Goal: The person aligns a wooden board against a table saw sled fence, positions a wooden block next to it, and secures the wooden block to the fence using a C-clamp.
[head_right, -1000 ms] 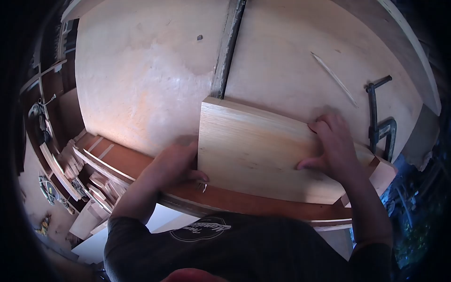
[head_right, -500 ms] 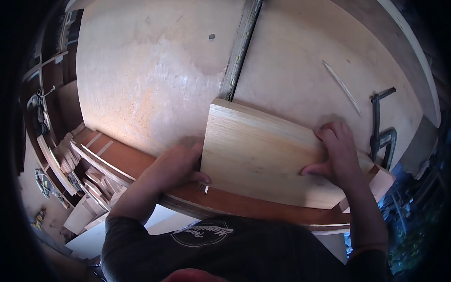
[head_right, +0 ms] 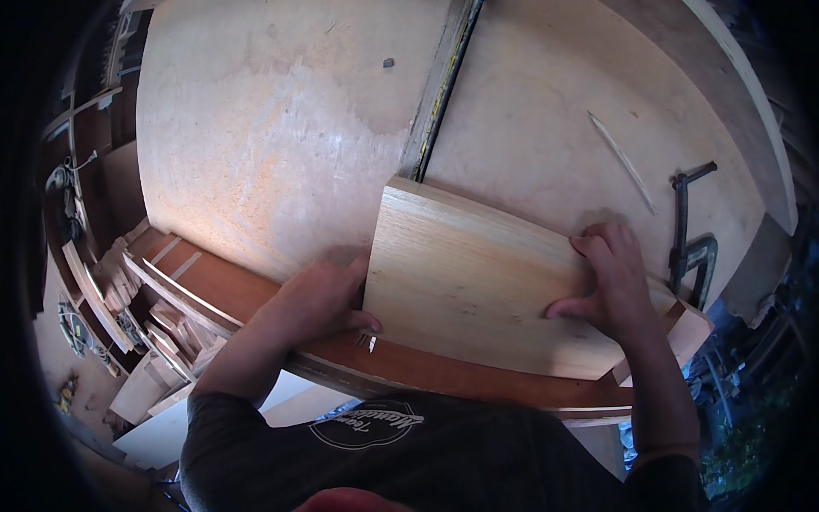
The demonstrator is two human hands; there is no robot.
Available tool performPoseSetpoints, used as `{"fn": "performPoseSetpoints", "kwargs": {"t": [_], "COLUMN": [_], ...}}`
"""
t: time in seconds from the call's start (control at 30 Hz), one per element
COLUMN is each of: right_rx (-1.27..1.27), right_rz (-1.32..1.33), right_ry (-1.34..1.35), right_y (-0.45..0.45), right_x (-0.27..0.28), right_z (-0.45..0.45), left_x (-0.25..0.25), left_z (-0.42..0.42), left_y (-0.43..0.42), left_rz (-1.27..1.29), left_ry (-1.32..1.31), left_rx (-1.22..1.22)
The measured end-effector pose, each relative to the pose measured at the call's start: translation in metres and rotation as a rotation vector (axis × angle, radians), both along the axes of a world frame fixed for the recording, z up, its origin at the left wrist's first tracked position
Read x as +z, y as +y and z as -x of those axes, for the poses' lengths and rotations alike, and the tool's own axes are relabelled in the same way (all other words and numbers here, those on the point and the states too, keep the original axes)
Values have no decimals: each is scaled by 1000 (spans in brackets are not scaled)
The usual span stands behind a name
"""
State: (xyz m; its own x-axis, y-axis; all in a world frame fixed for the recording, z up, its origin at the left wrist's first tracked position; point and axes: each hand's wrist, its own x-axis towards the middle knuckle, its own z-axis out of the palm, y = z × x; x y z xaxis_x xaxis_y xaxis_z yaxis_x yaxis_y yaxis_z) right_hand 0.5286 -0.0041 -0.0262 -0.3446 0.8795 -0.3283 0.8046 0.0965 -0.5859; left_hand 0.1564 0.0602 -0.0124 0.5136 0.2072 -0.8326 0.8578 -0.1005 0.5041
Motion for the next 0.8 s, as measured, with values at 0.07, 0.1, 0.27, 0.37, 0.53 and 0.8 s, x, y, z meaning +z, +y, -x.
{"fn": "performPoseSetpoints", "kwargs": {"t": [0.07,0.1,0.27,0.37,0.53,0.8], "right_rx": [-3,-7,-9,-11,-6,0], "right_rz": [1,4,38,51,29,21], "right_ry": [-2,0,-21,-24,-25,-19], "right_y": [0,0,2,3,3,1], "right_x": [0,1,4,5,4,4], "right_z": [0,1,2,2,3,1], "left_x": [0,0,-2,-3,-4,-5], "left_z": [1,1,2,3,2,0], "left_y": [-1,-2,0,-1,0,-1], "left_rz": [-16,-31,-8,-7,6,72], "left_ry": [-13,-22,-33,-38,-56,-13], "left_rx": [2,4,21,26,45,110]}}
